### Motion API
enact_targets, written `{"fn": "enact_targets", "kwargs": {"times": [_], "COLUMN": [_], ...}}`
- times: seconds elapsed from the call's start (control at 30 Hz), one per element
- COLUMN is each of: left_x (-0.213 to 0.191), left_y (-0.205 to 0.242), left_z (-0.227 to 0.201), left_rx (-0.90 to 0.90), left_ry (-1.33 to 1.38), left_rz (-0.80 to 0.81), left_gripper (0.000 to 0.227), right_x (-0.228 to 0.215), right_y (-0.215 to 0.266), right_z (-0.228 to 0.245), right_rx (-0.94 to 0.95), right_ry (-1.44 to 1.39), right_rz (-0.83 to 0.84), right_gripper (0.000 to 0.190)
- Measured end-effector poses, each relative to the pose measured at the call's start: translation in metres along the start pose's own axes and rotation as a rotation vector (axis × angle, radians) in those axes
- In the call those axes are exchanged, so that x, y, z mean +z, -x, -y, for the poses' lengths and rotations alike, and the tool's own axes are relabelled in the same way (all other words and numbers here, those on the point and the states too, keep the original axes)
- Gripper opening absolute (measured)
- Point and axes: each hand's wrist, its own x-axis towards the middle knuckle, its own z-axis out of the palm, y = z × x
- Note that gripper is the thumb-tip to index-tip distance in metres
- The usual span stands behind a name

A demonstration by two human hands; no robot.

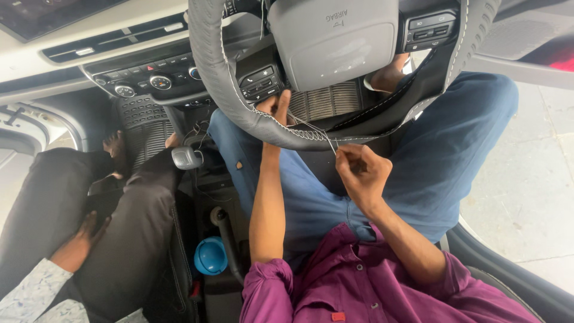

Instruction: The person sews a leather cover onto a steering wheel by hand using a needle and thread, pulling the stitches tight as they progress along the rim.

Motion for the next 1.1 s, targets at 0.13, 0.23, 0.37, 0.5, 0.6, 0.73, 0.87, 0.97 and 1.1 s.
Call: {"fn": "enact_targets", "kwargs": {"times": [0.13,0.23,0.37,0.5,0.6,0.73,0.87,0.97,1.1], "left_x": [-0.004,0.003,0.011,0.022,0.035,0.045,0.045,0.043,0.058], "left_y": [-0.005,-0.006,-0.011,-0.017,-0.033,-0.04,-0.027,-0.013,-0.002], "left_z": [0.007,0.019,0.018,-0.005,-0.023,-0.03,-0.019,-0.004,0.005], "left_rx": [0.124,0.109,-0.038,-0.006,0.038,0.023,-0.038,-0.211,-0.455], "left_ry": [-0.096,-0.067,0.348,0.63,0.47,0.43,0.599,0.907,0.825], "left_rz": [-0.191,-0.07,0.42,1.0,1.301,1.43,0.917,0.658,0.651], "left_gripper": [0.034,0.028,0.036,0.035,0.035,0.028,0.02,0.014,0.013], "right_x": [0.005,0.004,0.008,0.012,0.012,0.01,-0.015,-0.037,-0.031], "right_y": [-0.002,0.002,0.001,-0.004,-0.011,-0.014,-0.03,-0.049,-0.067], "right_z": [-0.007,-0.012,-0.015,-0.02,-0.023,-0.013,0.012,0.022,0.024], "right_rx": [0.02,0.044,-0.061,-0.194,-0.261,-0.266,-0.442,-0.361,-0.345], "right_ry": [0.007,0.039,0.094,0.171,0.224,0.281,0.299,0.283,0.294], "right_rz": [0.015,0.026,0.007,-0.03,-0.051,-0.016,-0.026,0.05,0.332], "right_gripper": [0.007,0.006,0.009,0.014,0.018,0.028,0.034,0.026,0.029]}}
